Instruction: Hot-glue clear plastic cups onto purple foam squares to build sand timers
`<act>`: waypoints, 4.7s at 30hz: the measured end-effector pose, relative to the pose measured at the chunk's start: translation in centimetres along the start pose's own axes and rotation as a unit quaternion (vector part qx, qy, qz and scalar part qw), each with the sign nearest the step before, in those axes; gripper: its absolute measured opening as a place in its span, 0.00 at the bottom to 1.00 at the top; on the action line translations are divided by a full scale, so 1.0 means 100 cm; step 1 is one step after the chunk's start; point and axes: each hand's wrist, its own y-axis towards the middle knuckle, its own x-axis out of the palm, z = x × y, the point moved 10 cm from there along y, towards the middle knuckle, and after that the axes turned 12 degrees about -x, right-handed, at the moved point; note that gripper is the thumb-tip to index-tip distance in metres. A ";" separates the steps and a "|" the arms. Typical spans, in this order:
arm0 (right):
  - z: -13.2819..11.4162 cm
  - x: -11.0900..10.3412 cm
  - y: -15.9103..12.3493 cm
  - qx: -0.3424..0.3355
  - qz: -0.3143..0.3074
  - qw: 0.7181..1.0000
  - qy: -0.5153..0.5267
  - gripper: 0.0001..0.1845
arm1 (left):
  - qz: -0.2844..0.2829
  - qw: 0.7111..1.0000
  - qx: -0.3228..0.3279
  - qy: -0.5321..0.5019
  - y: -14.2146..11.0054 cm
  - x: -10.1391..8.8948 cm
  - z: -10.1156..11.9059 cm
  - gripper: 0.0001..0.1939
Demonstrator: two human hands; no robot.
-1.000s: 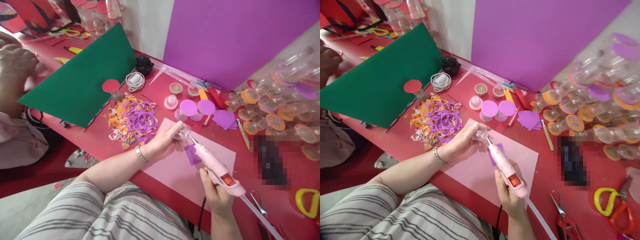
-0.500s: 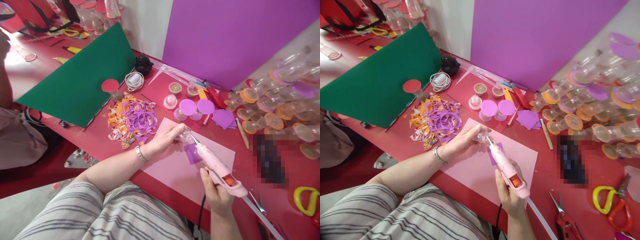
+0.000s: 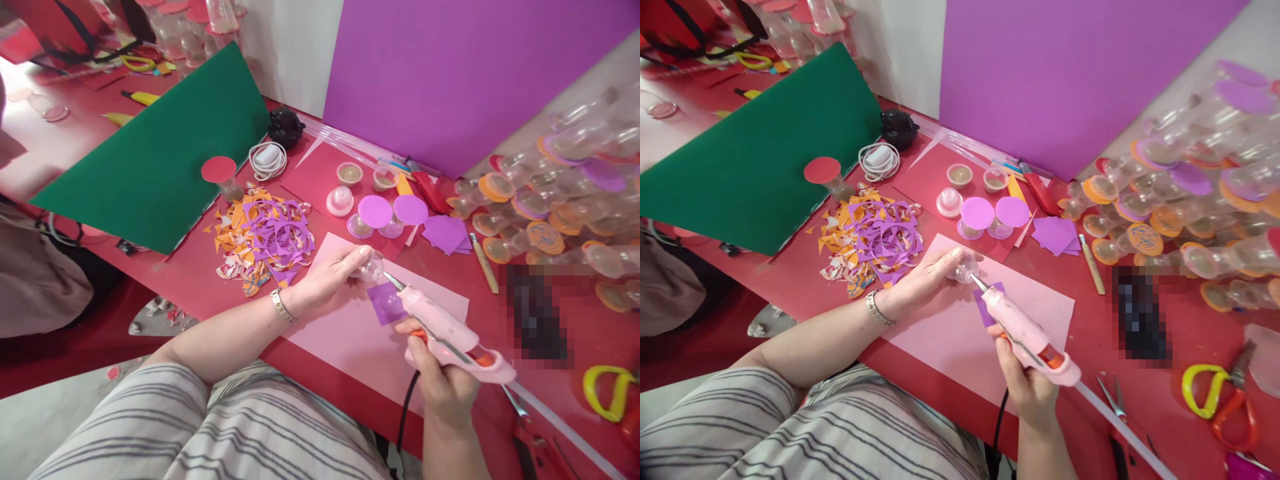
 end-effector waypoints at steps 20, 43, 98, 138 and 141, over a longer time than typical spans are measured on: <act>0.076 -0.060 -0.047 0.360 0.225 0.888 0.176 0.17 | 0.010 0.994 0.080 0.071 -0.005 0.000 0.017 0.28; 0.073 -0.110 -0.092 0.354 0.220 0.904 -0.091 0.36 | 0.043 0.987 0.137 0.075 -0.001 -0.001 0.012 0.35; -0.017 0.005 0.023 -0.081 0.083 0.977 -0.180 0.11 | 0.010 0.886 0.272 0.376 -0.028 0.050 0.018 0.37; -0.019 0.010 0.031 -0.087 0.069 0.982 -0.153 0.12 | 0.045 0.854 0.291 0.430 -0.032 0.052 0.026 0.36; -0.019 0.010 0.030 -0.090 0.069 0.982 -0.154 0.12 | 0.046 0.853 0.294 0.430 -0.032 0.052 0.026 0.36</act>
